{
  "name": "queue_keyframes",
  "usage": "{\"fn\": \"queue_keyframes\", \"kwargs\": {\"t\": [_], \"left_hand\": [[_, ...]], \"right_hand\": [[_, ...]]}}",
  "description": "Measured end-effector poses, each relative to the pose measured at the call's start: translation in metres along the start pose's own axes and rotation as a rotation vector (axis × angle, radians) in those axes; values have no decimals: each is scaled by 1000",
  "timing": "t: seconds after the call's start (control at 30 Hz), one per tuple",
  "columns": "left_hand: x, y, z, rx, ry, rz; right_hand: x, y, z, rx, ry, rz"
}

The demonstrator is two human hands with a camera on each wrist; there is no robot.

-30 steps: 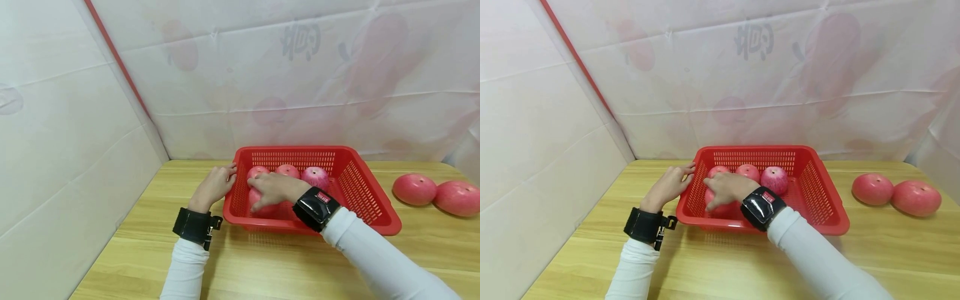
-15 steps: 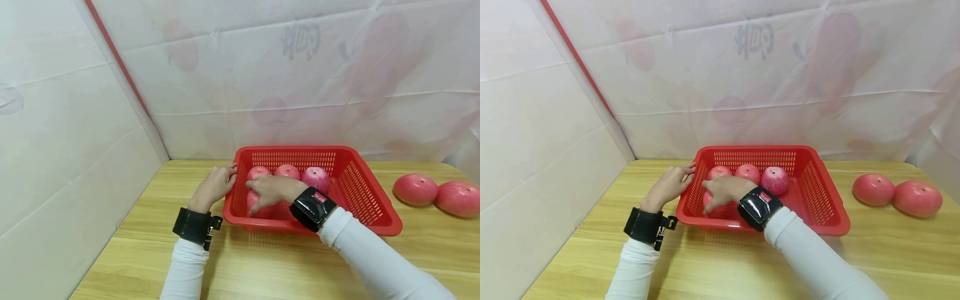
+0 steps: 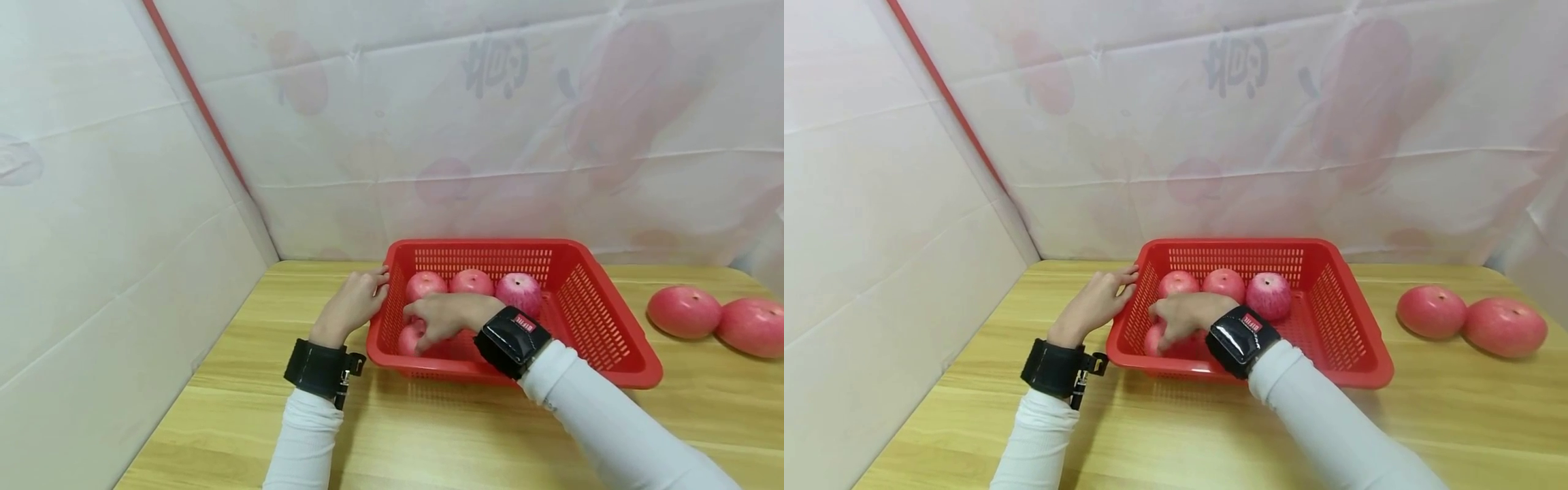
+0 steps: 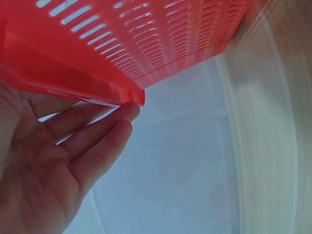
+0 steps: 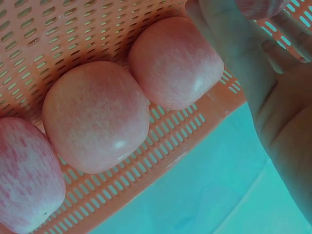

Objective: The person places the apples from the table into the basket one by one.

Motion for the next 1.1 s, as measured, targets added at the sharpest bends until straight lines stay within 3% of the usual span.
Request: {"fn": "queue_keyframes", "kwargs": {"t": [0.7,0.9,1.1], "left_hand": [[-2,0,-3,1,7,-3],[-1,1,-1,7,8,-10],[0,0,0,-3,19,-7]], "right_hand": [[2,-4,-3,4,37,7],[-1,-13,-12,-31,70,30],[-8,-24,-19,-76,63,105]]}}
Point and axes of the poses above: each hand's wrist, its own y-axis towards the middle knuckle, its own z-axis out of the palm, x = y × z, the point moved 3 cm from there along y, towards the middle knuckle, and after that the axes turned 2 degrees about z, right-handed, at the moved point
